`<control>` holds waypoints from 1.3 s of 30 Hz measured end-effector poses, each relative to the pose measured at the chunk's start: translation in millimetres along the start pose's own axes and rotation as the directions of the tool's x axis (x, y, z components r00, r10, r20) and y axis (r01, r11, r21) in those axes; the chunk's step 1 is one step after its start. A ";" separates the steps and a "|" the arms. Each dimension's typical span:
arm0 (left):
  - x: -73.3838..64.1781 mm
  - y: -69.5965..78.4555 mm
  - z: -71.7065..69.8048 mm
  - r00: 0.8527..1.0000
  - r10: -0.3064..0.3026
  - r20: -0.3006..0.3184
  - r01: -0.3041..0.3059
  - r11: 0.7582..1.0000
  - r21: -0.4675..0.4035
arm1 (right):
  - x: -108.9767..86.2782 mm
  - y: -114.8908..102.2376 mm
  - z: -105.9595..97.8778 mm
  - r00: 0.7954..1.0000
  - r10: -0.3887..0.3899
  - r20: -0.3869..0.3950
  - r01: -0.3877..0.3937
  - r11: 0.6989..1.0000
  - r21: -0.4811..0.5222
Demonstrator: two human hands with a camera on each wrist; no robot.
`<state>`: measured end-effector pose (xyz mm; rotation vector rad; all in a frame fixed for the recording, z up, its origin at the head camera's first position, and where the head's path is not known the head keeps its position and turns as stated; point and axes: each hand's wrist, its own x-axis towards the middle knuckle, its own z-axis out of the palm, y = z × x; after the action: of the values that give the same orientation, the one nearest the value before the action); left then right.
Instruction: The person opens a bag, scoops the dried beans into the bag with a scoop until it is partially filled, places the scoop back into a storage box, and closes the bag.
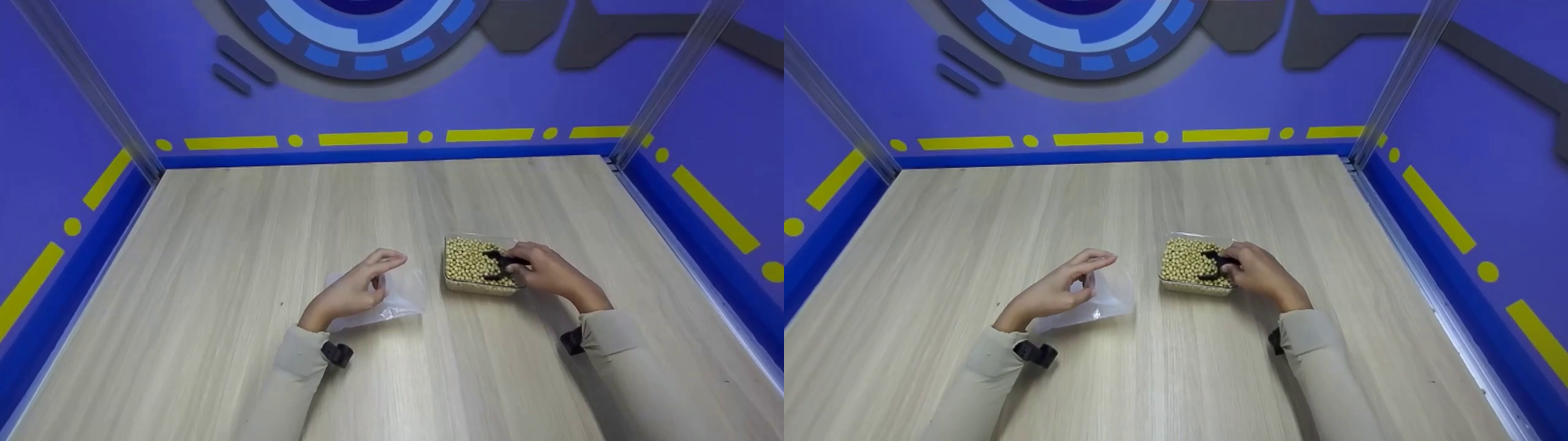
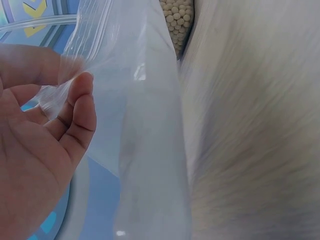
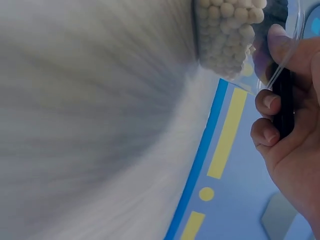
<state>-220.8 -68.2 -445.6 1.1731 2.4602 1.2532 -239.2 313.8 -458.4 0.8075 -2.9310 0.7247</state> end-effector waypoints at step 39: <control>-1.4 1.0 -0.2 0.999 -0.035 0.000 0.035 0.999 -0.001 | -0.5 5.7 1.1 0.998 -0.036 -0.042 0.041 0.992 0.122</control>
<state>-219.4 -69.0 -445.0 1.1252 2.4692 1.2451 -241.4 317.9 -462.0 0.8461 -2.8508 0.9148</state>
